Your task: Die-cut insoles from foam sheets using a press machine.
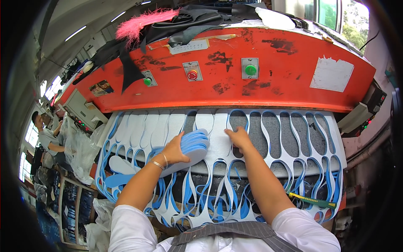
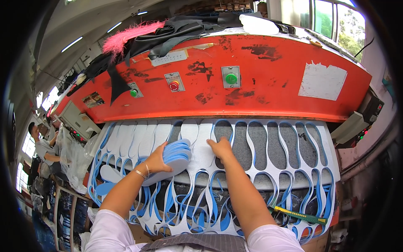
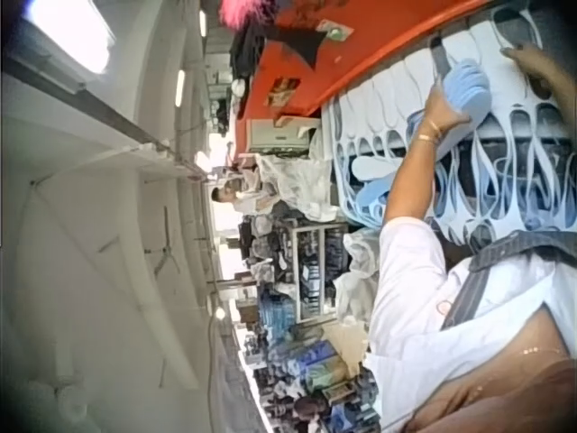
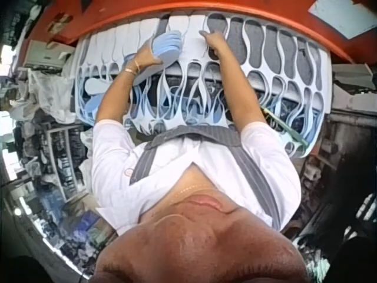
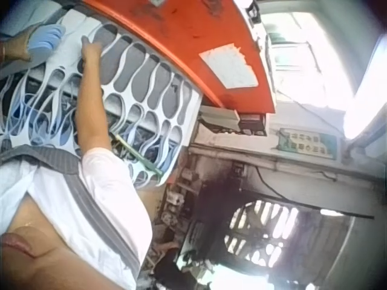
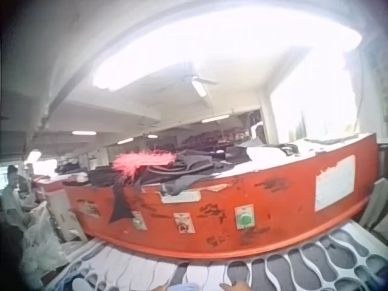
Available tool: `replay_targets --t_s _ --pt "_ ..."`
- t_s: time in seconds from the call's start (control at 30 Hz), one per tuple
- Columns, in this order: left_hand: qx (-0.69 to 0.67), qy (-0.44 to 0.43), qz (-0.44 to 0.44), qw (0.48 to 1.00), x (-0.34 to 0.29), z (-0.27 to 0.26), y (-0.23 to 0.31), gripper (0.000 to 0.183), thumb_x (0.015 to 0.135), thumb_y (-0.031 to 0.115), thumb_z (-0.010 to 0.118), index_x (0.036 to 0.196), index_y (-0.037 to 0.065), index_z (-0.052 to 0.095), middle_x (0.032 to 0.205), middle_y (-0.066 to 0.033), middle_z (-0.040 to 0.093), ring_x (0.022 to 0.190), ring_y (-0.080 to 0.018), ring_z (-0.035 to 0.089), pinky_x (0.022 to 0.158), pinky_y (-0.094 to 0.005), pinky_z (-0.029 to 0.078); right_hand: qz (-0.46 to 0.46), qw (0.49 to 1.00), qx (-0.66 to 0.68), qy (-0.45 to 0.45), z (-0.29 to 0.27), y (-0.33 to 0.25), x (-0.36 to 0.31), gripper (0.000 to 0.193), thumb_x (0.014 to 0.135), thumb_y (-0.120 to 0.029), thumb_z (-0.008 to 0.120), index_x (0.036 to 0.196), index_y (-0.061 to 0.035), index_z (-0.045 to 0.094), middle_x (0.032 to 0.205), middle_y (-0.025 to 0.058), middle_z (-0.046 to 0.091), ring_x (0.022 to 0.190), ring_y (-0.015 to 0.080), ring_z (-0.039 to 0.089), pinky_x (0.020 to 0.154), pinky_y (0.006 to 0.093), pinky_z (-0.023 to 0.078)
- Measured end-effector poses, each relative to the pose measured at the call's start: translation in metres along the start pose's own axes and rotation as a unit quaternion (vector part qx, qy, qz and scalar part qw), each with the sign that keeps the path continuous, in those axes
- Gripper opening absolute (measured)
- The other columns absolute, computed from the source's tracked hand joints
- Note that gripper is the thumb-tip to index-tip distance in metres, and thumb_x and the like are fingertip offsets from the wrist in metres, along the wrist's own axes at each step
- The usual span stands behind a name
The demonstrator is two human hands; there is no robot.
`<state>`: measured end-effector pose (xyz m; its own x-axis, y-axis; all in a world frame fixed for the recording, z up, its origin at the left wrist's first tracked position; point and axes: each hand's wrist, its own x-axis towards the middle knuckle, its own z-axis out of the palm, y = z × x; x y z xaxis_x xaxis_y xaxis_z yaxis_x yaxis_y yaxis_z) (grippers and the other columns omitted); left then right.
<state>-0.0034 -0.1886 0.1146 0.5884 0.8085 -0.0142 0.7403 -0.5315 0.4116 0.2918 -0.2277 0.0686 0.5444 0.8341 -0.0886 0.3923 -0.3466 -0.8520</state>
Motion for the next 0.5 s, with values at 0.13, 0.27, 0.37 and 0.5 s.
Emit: replay_targets --t_s 0.13,0.27,0.37,0.5 --pt "0.005 -0.157 0.042 0.987 0.023 -0.04 0.052 0.098 0.049 0.032 0.081 0.133 0.0 0.043 0.128 -0.0229 0.051 0.122 -0.0381 0.047 0.11 -0.0463 0.03 0.158 0.936 0.232 -0.211 -0.013 0.002 0.007 0.057 0.087 -0.04 0.064 0.124 0.0016 0.054 0.113 0.0184 0.062 0.099 0.0263 0.061 0.081 0.0399 0.05" --pt "0.244 -0.246 0.327 0.879 0.049 -0.052 0.083 0.089 0.042 0.026 0.081 0.122 0.003 0.05 0.129 -0.0183 0.048 0.128 -0.0355 0.04 0.115 -0.0543 0.015 0.123 0.862 0.433 -0.231 0.003 -0.014 0.005 0.056 0.089 -0.051 0.059 0.117 -0.0025 0.059 0.111 0.0169 0.063 0.096 0.0253 0.062 0.078 0.037 0.05" --pt "0.282 -0.143 0.507 0.802 0.075 -0.03 0.078 0.087 0.042 0.025 0.081 0.121 0.004 0.051 0.126 -0.0171 0.049 0.13 -0.0364 0.038 0.115 -0.0538 0.015 0.14 0.846 0.429 -0.284 0.006 -0.016 0.001 0.059 0.09 -0.058 0.054 0.115 -0.0043 0.06 0.107 0.0153 0.063 0.091 0.0258 0.061 0.08 0.0356 0.049" --pt "0.266 -0.209 0.497 0.799 0.091 -0.025 0.077 0.083 0.042 0.026 0.081 0.117 0.003 0.053 0.12 -0.0194 0.05 0.124 -0.0375 0.043 0.115 -0.0508 0.017 0.09 0.885 0.408 -0.205 0.019 -0.001 0.006 0.061 0.09 -0.055 0.056 0.116 0.0005 0.057 0.112 0.0184 0.06 0.096 0.0298 0.059 0.088 0.0414 0.046"
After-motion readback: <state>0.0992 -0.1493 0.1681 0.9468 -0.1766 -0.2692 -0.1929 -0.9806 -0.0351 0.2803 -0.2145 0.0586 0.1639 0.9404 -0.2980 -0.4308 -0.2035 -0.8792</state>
